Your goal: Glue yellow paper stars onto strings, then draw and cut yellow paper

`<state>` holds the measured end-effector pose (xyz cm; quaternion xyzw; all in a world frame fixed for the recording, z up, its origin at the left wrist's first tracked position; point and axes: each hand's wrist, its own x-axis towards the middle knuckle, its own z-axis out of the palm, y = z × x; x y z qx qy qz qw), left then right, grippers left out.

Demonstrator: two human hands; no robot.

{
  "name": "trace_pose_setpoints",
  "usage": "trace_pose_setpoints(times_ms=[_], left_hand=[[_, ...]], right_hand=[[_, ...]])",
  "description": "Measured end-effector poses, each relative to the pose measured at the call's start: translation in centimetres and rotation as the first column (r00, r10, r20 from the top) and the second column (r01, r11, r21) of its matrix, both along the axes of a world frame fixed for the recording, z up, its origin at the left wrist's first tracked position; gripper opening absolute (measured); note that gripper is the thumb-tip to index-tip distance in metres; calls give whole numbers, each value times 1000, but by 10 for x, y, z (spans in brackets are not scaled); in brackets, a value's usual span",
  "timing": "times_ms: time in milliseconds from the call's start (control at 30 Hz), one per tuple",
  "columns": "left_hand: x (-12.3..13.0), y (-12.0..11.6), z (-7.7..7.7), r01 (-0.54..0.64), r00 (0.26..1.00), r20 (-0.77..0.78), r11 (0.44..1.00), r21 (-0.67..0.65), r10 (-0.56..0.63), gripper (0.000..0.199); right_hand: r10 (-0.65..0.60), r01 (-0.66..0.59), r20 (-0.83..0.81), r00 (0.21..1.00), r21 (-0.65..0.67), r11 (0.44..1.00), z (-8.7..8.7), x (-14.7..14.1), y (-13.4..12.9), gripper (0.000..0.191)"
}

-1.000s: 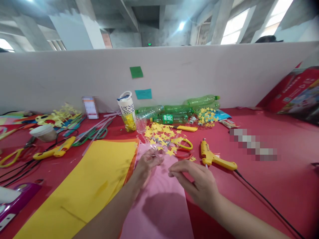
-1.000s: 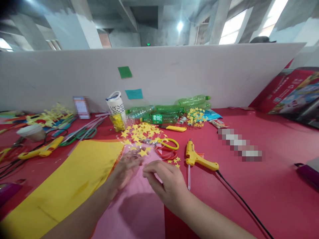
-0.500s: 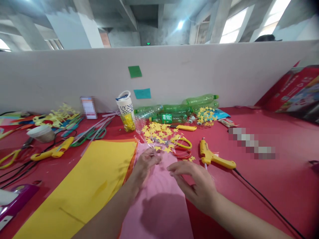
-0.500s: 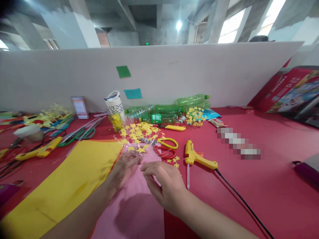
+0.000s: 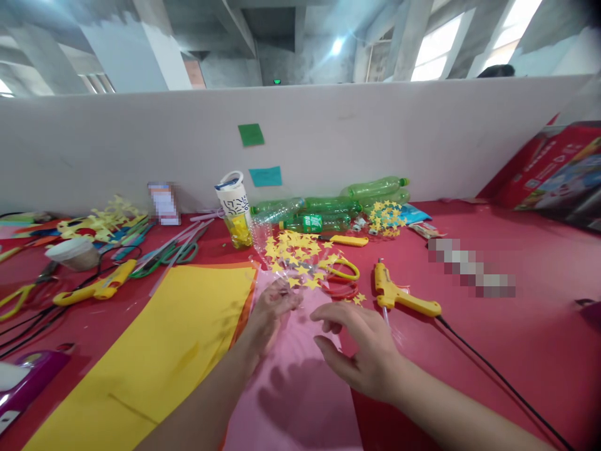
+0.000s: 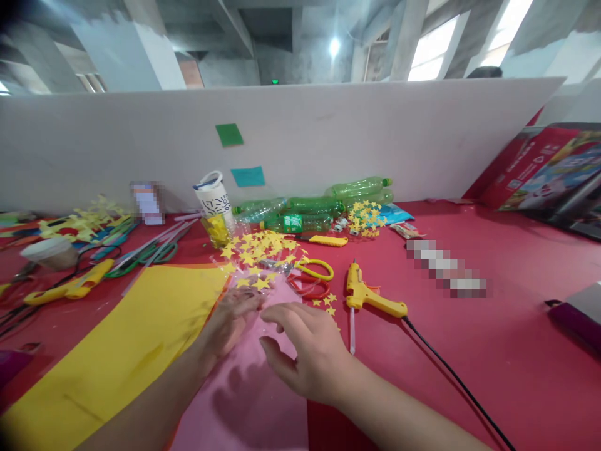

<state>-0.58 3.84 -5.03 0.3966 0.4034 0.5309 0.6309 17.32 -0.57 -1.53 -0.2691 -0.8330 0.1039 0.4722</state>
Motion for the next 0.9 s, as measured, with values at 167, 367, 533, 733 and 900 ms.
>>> trace_pose_setpoints(times_ms=[167,367,533,733,900], left_hand=[[3,-2,5,-5,996,86,999,-36,8,31],[3,-4,4,31,996,79,999,6,-32,23],[2,-6,5,81,997,-3,996,27,-81,24],[2,-7,5,82,993,-84,996,-33,-85,43],[3,-8,4,106,989,-95,993,-52,-110,40]], right_hand=[[53,-52,43,998,-39,998,5,4,-2,41],[-60,50,154,986,70,996,-3,-1,8,12],[-31,22,92,995,102,995,-2,-1,8,13],[0,1,-10,1000,95,996,2,2,5,17],[-21,24,-86,996,39,999,3,0,3,17]])
